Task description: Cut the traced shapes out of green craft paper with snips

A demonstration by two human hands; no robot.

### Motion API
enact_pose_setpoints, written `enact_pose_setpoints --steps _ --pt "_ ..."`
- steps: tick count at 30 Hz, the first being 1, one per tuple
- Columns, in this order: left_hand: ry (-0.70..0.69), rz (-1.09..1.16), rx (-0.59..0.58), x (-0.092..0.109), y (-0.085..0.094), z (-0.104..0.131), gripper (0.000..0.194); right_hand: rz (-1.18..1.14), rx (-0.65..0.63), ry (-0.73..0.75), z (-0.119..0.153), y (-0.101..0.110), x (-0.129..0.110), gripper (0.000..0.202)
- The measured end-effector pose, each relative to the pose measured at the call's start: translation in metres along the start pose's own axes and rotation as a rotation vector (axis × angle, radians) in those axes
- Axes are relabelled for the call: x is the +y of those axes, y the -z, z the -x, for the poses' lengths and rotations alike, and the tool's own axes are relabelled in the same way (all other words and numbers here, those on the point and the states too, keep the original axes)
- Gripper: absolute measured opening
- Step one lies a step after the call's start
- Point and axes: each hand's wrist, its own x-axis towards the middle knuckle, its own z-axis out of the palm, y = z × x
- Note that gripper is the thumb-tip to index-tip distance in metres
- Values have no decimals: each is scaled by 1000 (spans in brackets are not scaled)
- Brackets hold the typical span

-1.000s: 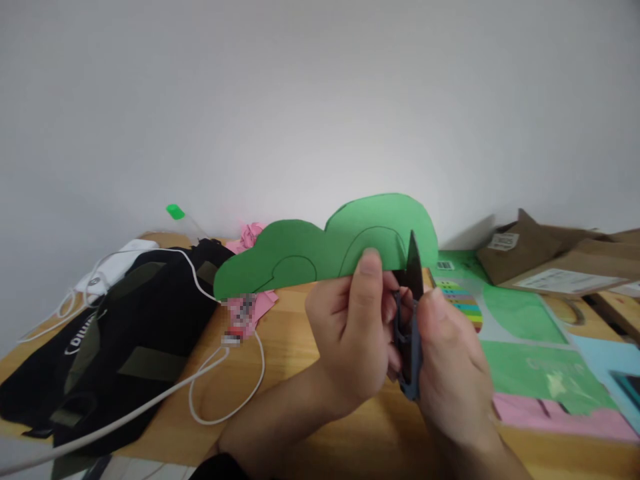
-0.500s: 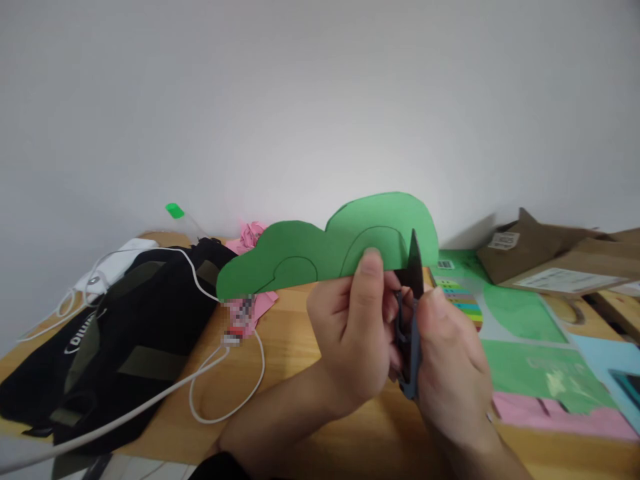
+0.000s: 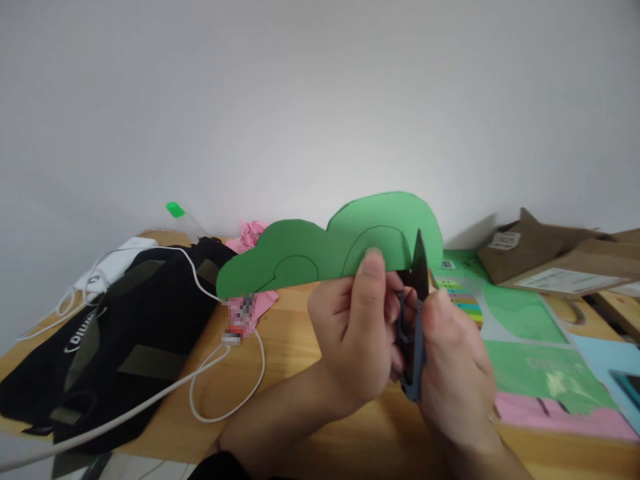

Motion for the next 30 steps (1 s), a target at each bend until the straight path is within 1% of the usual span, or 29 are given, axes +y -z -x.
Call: enact_pose_setpoints --steps 4,8,13,18,25,30 --pt "19 25 -23 0 0 1 50 -5 17 11 1 1 1 46" --pt "45 0 -36 0 2 1 48 -17 13 4 0 0 1 45" --pt "-35 -35 16 -1 1 0 43 -17 9 24 0 1 0 44" --pt "-84 -44 15 -2 1 -1 42 3 -5 69 2 3 2 41" --pt "-79 -37 13 -2 1 -1 42 36 -26 101 2 5 2 41" --pt "-118 -48 31 -2 0 -2 40 61 -24 100 1 5 1 45"
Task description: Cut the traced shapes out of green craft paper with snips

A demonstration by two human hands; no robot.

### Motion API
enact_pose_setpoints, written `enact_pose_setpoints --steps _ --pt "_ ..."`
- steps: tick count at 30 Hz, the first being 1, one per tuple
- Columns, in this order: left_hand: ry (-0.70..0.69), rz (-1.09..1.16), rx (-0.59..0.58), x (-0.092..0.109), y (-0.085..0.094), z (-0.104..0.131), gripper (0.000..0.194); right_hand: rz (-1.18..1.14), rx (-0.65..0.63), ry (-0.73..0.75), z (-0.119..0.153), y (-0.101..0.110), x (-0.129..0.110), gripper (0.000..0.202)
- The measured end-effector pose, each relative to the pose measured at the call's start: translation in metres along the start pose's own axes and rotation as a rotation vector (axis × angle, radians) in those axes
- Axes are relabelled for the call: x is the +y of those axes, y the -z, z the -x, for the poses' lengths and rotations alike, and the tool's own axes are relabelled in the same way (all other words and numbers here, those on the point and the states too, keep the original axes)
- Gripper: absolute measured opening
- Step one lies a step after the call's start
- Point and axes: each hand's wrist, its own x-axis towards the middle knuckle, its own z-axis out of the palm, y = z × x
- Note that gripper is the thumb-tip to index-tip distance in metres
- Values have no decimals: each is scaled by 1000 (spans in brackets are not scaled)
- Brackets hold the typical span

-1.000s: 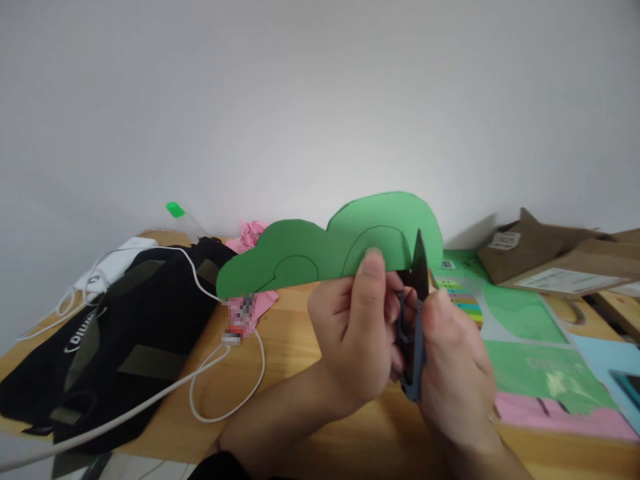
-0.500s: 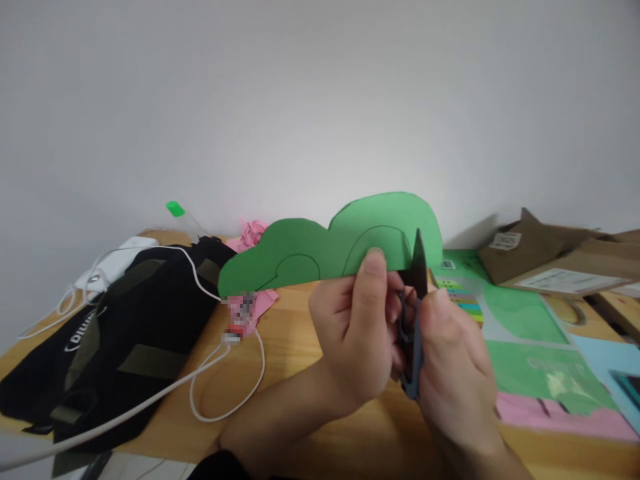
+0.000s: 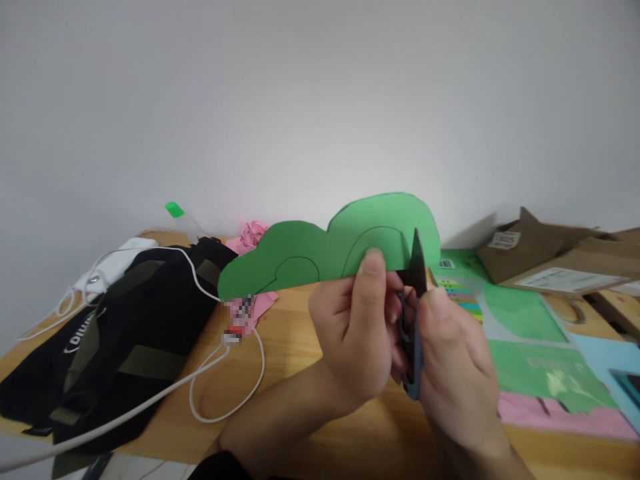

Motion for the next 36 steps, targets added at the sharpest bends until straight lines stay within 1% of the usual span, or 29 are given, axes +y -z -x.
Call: enact_pose_setpoints --steps 13,21,31,36 --pt "-18 -9 6 -2 0 1 40 -4 -4 -20 -1 0 -1 47" --pt "-1 -3 24 -2 0 1 42 2 1 -26 0 0 1 49" --pt "13 29 -1 -4 1 0 41 18 21 -7 -1 -1 0 47" --pt "23 38 -7 -2 0 1 41 46 20 -27 -1 -2 -5 48"
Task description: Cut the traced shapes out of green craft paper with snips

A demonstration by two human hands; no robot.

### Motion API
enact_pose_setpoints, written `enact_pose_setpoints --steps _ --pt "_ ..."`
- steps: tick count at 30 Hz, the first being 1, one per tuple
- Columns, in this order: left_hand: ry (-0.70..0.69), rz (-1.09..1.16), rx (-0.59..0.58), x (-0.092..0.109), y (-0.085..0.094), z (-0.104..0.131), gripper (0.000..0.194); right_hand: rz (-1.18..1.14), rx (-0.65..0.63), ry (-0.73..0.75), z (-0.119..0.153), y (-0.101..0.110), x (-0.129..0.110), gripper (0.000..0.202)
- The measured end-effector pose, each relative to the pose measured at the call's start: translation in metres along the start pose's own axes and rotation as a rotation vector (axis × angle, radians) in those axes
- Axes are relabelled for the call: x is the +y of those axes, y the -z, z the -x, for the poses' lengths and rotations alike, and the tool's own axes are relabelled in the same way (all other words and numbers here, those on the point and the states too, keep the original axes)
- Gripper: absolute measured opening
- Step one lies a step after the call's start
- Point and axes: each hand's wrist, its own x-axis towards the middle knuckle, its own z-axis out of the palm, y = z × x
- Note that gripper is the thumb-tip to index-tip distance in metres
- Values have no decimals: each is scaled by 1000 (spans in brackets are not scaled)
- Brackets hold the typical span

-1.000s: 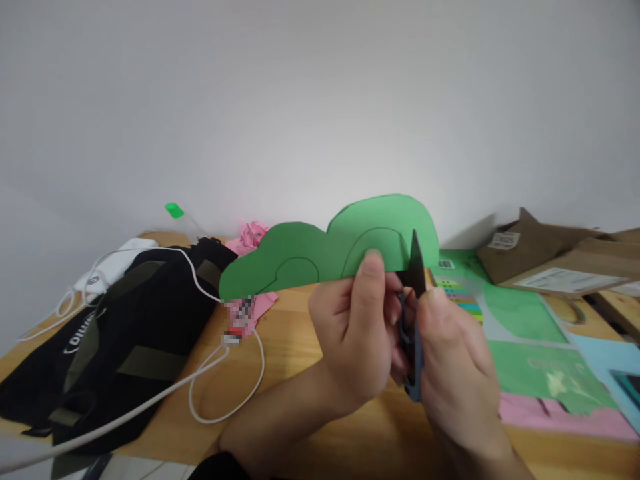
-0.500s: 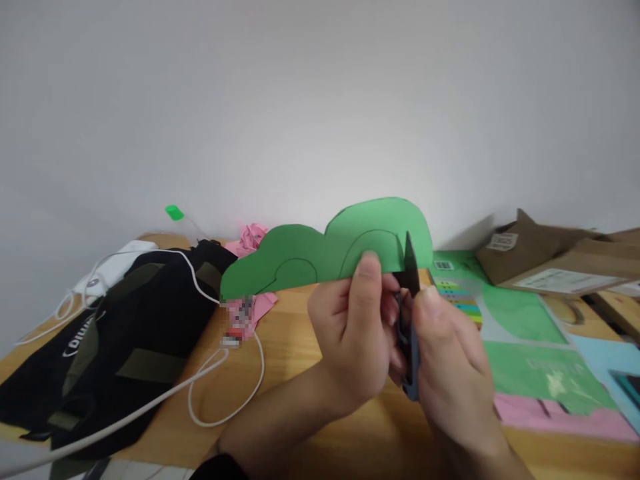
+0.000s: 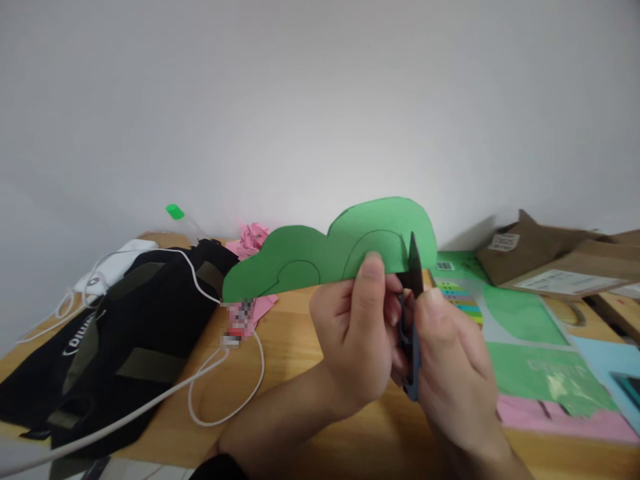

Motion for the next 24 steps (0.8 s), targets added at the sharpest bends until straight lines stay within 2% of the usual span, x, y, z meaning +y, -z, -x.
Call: enact_pose_setpoints --steps 24 --pt "-4 -34 -22 -1 4 -1 41 52 -12 18 0 4 1 47"
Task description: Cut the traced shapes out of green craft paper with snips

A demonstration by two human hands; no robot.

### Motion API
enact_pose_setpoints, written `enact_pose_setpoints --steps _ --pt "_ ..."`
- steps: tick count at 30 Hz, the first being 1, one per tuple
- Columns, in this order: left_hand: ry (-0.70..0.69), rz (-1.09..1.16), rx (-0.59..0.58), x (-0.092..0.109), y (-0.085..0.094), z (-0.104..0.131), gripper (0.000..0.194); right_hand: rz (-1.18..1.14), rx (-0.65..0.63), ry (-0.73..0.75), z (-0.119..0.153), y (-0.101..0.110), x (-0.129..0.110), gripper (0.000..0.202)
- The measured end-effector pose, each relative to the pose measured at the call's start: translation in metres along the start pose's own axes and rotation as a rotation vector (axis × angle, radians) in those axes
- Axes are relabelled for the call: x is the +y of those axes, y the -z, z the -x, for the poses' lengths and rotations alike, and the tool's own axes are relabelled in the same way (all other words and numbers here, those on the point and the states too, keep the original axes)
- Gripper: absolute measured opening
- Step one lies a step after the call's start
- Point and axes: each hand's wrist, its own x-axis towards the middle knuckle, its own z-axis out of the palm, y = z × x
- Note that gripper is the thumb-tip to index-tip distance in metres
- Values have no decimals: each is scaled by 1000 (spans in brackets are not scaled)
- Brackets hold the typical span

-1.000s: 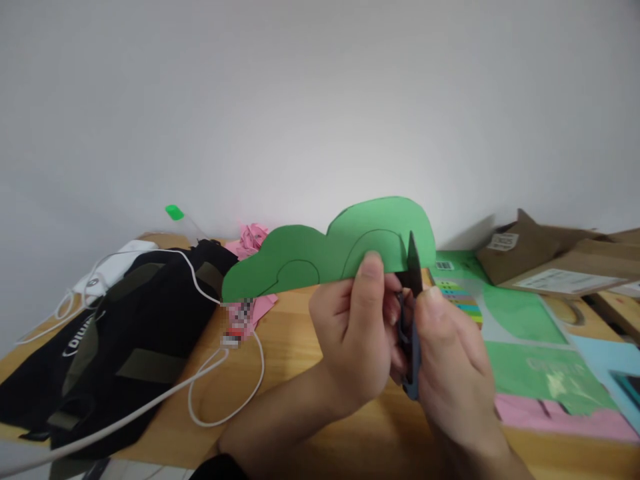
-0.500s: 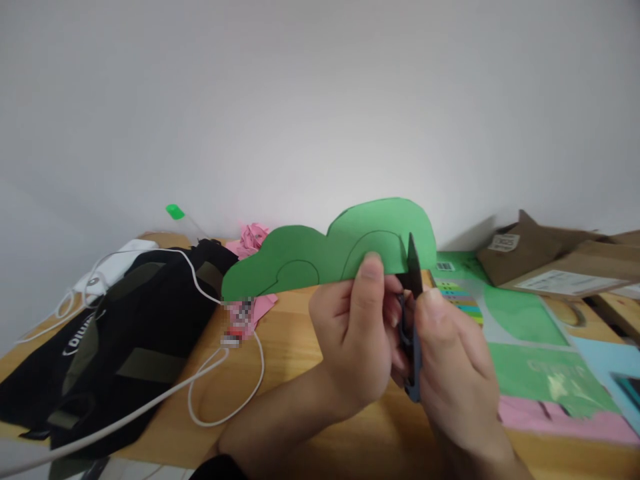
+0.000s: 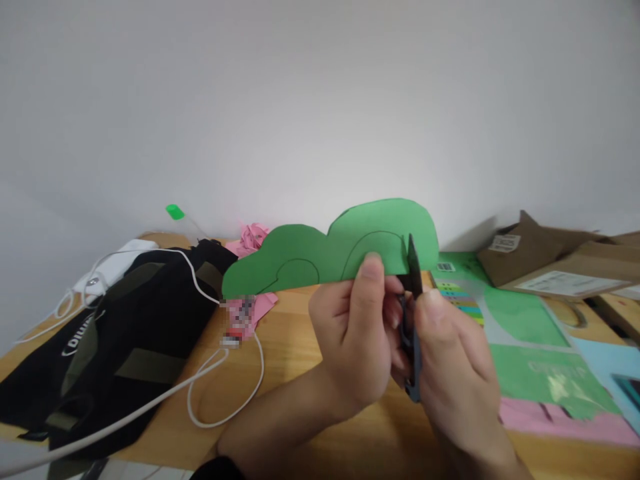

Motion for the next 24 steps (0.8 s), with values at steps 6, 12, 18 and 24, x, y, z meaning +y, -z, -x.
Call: enact_pose_setpoints --steps 6,12,18,24 --pt "-13 -20 -38 1 3 -1 37 17 -7 -1 2 3 -1 46" --pt "-22 -53 -34 2 3 -3 38 -4 -19 -11 0 5 -4 44" --pt "-59 -75 -99 4 4 -7 39 -95 -2 -69 -1 2 -4 42" --pt "-12 -91 -145 6 4 -7 44 -53 12 -59 1 6 -2 46"
